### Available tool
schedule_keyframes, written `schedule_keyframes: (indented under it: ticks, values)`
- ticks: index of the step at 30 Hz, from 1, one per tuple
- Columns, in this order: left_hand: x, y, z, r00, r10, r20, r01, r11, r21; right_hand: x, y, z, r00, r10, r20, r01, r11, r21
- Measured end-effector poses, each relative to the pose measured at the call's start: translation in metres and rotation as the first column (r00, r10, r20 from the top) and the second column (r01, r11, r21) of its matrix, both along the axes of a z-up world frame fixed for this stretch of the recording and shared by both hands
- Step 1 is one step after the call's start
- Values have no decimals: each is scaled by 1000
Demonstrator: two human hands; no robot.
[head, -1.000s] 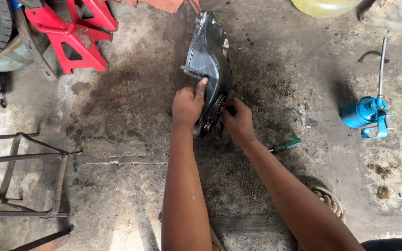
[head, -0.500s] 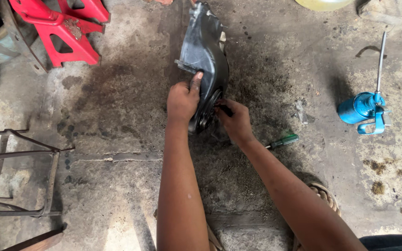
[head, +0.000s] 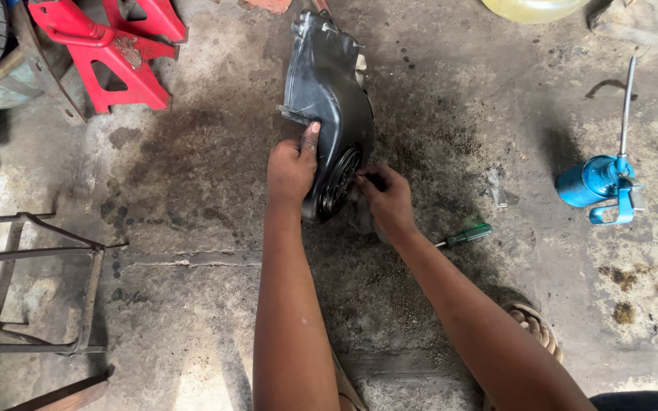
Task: The person holds a black mechanical housing with a fan-like interior and wipes the surface with a grey cloth. They rotate the object to clean different sides and the inner rim, focusing on removing grime from the curved surfaces.
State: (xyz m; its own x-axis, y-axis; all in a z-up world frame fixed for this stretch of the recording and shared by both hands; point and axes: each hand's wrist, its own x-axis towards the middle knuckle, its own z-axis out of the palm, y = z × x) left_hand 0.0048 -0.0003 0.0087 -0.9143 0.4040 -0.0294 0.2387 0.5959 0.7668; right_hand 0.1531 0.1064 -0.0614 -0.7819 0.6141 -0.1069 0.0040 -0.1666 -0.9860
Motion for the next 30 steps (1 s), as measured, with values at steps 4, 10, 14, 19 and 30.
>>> schedule_keyframes:
  ticks: [4,10,14,19,30]
  values:
    - [2,2,1,999,-21,-28,22,1000,23,-13,-8,10,991,-81,110,56,975,215]
    - [-4,0,-7,996,5,-84,-8,999,-35,6,-13,2,997,-78,27,47,809,586]
    - [-4,2,-13,995,17,-103,-11,998,56,30,-26,-15,987,-148,56,102,868,486]
    - [-6,-1,-16,994,3,-110,3,998,56,13,-14,-7,981,-191,26,158,875,457]
    - [7,6,1,1000,-19,-6,18,996,-90,9,-13,2,997,-79,-1,64,801,595]
